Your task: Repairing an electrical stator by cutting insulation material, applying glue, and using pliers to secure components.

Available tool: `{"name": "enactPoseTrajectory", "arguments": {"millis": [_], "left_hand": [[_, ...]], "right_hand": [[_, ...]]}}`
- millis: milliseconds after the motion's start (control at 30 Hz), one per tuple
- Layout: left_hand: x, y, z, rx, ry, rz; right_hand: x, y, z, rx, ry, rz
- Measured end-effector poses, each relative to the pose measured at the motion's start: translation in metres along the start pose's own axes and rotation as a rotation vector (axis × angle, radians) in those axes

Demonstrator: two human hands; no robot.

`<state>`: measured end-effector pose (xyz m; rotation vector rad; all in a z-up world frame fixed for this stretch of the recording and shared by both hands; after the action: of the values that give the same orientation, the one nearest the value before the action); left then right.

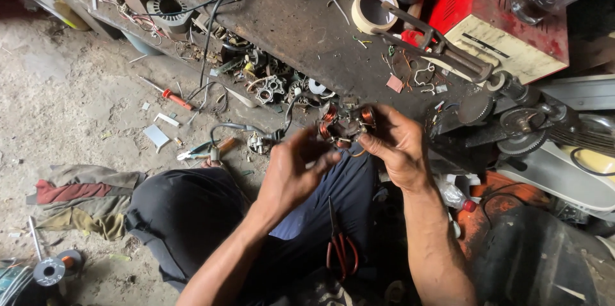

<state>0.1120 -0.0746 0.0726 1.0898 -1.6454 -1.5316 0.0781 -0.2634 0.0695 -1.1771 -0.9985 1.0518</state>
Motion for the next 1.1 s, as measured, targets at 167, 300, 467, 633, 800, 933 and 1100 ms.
{"name": "enactPoseTrajectory", "arguments": {"millis": [167, 300, 467, 633, 800, 933, 1100], "left_hand": [[-0.024, 0.012, 0.018, 0.082, -0.067, -0.156], [-0.051, 0.028, 0.000, 0.281, 0.065, -0.192], [-0.045, 0.015, -0.030, 0.532, 0.063, -0.211], [-0.031, 0.000, -0.023, 0.520, 0.061, -0.109], [-0.023, -0.019, -0.020, 0.084, -0.238, 0.204], [-0.019, -0.026, -0.016, 0.017, -0.285, 0.319], [-0.011, -0.038, -0.015, 0.116, -0.255, 0.403]], "right_hand": [[-0.013, 0.015, -0.005, 0.086, -0.013, -0.047], [-0.028, 0.031, -0.010, 0.137, -0.020, -0.135], [-0.033, 0.032, -0.011, 0.168, -0.039, -0.148], [-0.028, 0.027, -0.011, 0.143, -0.114, -0.139], [-0.026, 0.025, -0.016, 0.071, -0.201, -0.048], [-0.026, 0.030, -0.020, 0.043, -0.244, -0.045], [-0.035, 0.042, -0.025, 0.018, -0.235, -0.069]]}}
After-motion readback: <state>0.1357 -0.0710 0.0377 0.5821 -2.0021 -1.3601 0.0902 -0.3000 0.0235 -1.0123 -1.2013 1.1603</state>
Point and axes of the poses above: each hand's wrist, its own z-axis away from the middle knuckle, its own x-axis out of the palm, y = z × x, the point moved 5 cm from there along -z, towards the middle knuckle, and after that the axes turned 13 degrees about x, right-handed, at the moved point
